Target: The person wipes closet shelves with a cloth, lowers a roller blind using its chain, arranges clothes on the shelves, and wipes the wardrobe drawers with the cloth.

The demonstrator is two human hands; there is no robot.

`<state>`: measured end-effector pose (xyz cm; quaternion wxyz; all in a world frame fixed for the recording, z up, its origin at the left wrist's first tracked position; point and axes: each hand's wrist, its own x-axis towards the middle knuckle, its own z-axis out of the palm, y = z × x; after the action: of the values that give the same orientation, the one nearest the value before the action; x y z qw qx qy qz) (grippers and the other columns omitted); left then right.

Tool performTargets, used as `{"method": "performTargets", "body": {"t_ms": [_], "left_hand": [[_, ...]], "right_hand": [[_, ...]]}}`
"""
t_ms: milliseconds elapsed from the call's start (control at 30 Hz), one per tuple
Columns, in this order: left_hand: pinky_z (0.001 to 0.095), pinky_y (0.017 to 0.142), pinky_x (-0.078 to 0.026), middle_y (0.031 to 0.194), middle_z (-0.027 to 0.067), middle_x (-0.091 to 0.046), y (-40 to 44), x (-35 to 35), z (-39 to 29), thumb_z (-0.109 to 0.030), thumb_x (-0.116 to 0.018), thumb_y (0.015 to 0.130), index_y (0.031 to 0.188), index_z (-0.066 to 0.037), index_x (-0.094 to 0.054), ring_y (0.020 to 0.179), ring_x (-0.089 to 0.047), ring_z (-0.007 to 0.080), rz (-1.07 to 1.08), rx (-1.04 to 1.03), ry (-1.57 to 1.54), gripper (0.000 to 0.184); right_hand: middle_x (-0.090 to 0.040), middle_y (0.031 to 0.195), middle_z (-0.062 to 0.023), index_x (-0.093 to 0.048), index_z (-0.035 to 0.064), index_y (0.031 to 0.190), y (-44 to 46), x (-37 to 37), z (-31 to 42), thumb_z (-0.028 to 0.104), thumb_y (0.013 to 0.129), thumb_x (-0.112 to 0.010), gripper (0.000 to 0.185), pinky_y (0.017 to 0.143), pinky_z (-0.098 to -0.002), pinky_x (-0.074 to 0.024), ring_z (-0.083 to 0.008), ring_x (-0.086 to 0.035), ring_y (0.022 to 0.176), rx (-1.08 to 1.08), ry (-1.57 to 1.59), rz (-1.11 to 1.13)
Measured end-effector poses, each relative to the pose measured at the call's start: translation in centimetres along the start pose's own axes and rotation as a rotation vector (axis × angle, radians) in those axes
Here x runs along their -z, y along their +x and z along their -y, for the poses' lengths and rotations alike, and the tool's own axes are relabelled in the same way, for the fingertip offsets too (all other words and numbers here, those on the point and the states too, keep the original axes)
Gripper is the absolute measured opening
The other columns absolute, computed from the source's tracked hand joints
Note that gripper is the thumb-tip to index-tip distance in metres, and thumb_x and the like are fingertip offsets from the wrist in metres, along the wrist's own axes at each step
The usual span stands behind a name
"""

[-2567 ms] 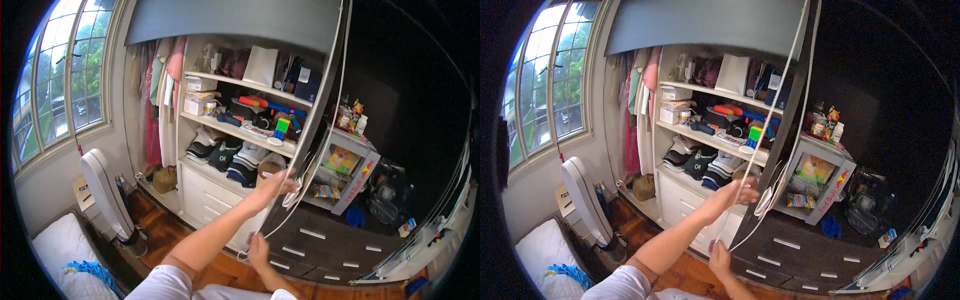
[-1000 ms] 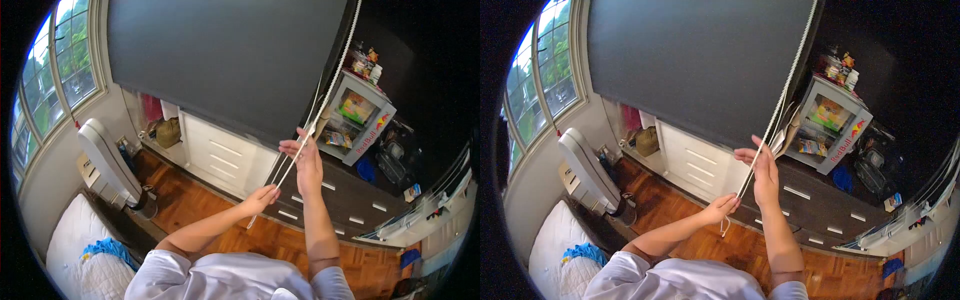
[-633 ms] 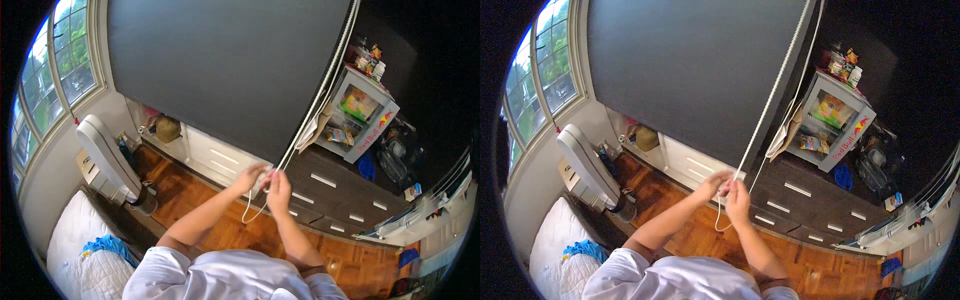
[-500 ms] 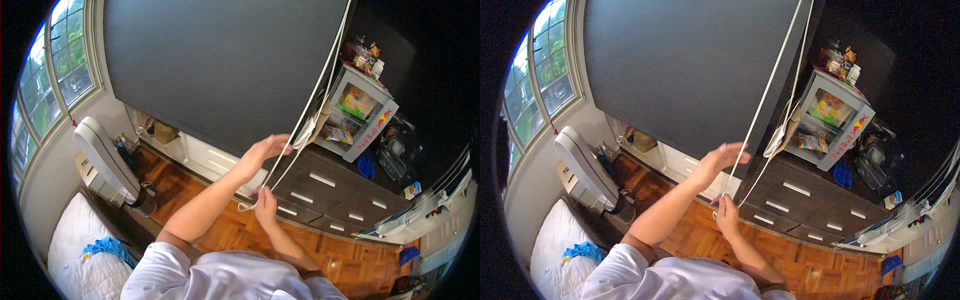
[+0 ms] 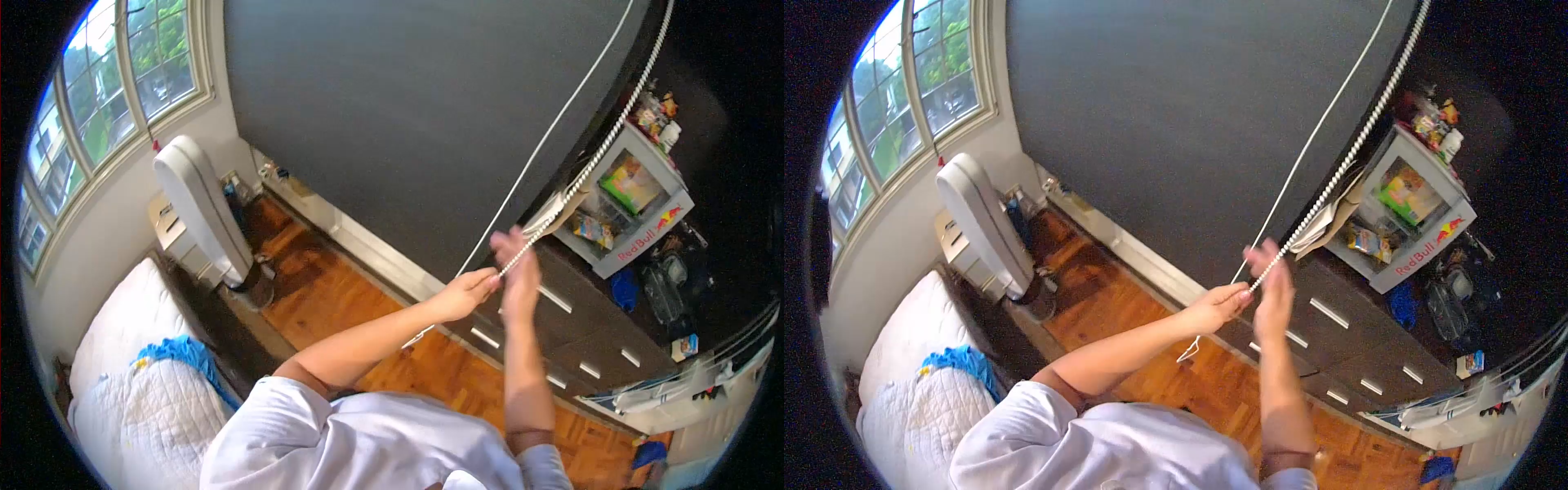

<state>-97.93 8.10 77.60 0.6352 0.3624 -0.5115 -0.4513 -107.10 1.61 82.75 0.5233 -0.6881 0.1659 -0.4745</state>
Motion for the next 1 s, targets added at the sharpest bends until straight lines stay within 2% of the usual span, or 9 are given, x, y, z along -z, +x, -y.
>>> {"method": "performTargets", "body": {"t_ms": [100, 300, 433, 467, 533, 633, 767, 833, 1000], "left_hand": [[0.0241, 0.057, -0.033, 0.068, -0.0042, -0.035, -1.2, 0.3, 3.9, -0.027, -0.039, 0.097, 0.082, -0.007, -0.044, 0.063, -0.035, 0.0084, -0.052, 0.049, 0.190, 0.026], [0.0282, 0.064, -0.037, 0.070, 0.0006, -0.040, -3.1, 2.3, 8.4, -0.027, -0.038, 0.097, 0.080, -0.005, -0.044, 0.069, -0.040, 0.0124, -0.077, 0.111, 0.403, 0.028], [0.0319, 0.074, -0.044, 0.085, 0.0080, -0.057, -2.3, 5.2, 12.0, -0.027, -0.043, 0.094, 0.095, -0.003, -0.056, 0.082, -0.054, 0.0179, 0.008, 0.257, 0.494, 0.027], [0.0337, 0.082, -0.045, 0.103, 0.0152, -0.060, -1.7, 4.4, 9.4, -0.024, -0.045, 0.092, 0.111, -0.002, -0.055, 0.095, -0.058, 0.0234, -0.171, 0.253, 0.678, 0.031], [0.0330, 0.087, -0.043, 0.113, 0.0199, -0.056, 0.3, 3.3, 5.7, -0.024, -0.044, 0.092, 0.118, 0.001, -0.051, 0.106, -0.055, 0.0264, -0.397, 0.098, 0.505, 0.036], [0.0296, 0.092, -0.040, 0.112, 0.0131, -0.058, 3.9, 1.4, 1.6, -0.022, -0.038, 0.095, 0.120, -0.001, -0.050, 0.108, -0.053, 0.0193, -0.320, -0.064, 0.080, 0.034], [0.0265, 0.083, -0.043, 0.094, 0.0073, -0.060, 8.1, -1.6, -4.2, -0.027, -0.039, 0.097, 0.120, -0.001, -0.049, 0.090, -0.056, 0.0135, -0.263, -0.276, 0.168, 0.037], [0.0246, 0.078, -0.044, 0.083, 0.0057, -0.058, 9.6, -3.2, -5.9, -0.028, -0.039, 0.097, 0.121, -0.001, -0.049, 0.082, -0.054, 0.0111, -0.165, -0.289, 0.043, 0.038], [0.0251, 0.057, -0.034, 0.065, -0.0025, -0.036, 9.3, -4.8, -2.7, -0.024, -0.038, 0.097, 0.078, -0.005, -0.044, 0.061, -0.035, 0.0088, -0.205, -0.288, 0.151, 0.027]], "right_hand": [[-0.062, 0.104, -0.0153, -0.044, -0.0016, 0.125, 3.5, -0.6, 3.8, 0.037, 0.097, -0.031, 0.049, 0.090, -0.0343, -0.0414, -0.0216, -0.059, 0.098, 0.104, 0.098, 0.027], [-0.063, 0.071, -0.0099, -0.054, -0.0008, 0.088, 1.9, -1.6, 0.4, 0.030, 0.098, -0.032, 0.039, 0.069, -0.0281, -0.0477, -0.0164, -0.061, 0.068, 0.064, -0.017, -0.128], [-0.063, 0.070, -0.0086, -0.054, -0.0009, 0.087, -1.9, -1.3, -4.1, 0.028, 0.099, -0.032, 0.038, 0.070, -0.0264, -0.0464, -0.0142, -0.060, 0.068, 0.014, -0.116, -0.122], [-0.063, 0.070, -0.0085, -0.054, -0.0009, 0.087, -2.8, -1.3, -4.9, 0.026, 0.099, -0.032, 0.037, 0.071, -0.0262, -0.0460, -0.0138, -0.060, 0.069, 0.011, -0.140, -0.123], [-0.063, 0.074, -0.0088, -0.054, -0.0010, 0.087, -4.2, -1.0, -5.9, 0.021, 0.098, -0.032, 0.033, 0.071, -0.0268, -0.0457, -0.0134, -0.059, 0.070, 0.014, -0.178, -0.105], [-0.061, 0.077, -0.0094, -0.055, -0.0031, 0.088, -5.1, 0.4, -9.1, 0.029, 0.098, -0.034, 0.039, 0.071, -0.0285, -0.0448, -0.0172, -0.058, 0.072, 0.082, -0.349, -0.255], [-0.061, 0.083, -0.0082, -0.056, -0.0051, 0.093, -5.5, 1.6, -8.5, 0.030, 0.097, -0.037, 0.040, 0.070, -0.0289, -0.0440, -0.0140, -0.056, 0.078, -0.063, -0.305, -0.135], [-0.062, 0.075, -0.0127, -0.056, -0.0055, 0.088, -5.5, 1.4, -9.0, 0.018, 0.094, -0.042, 0.028, 0.066, -0.0327, -0.0456, -0.0218, -0.060, 0.070, -0.035, -0.289, -0.173], [-0.062, 0.092, -0.0170, -0.055, -0.0077, 0.101, -7.9, 3.2, -13.2, 0.017, 0.094, -0.043, 0.029, 0.079, -0.0336, -0.0432, -0.0216, -0.058, 0.087, -0.161, -0.454, -0.018]]}}
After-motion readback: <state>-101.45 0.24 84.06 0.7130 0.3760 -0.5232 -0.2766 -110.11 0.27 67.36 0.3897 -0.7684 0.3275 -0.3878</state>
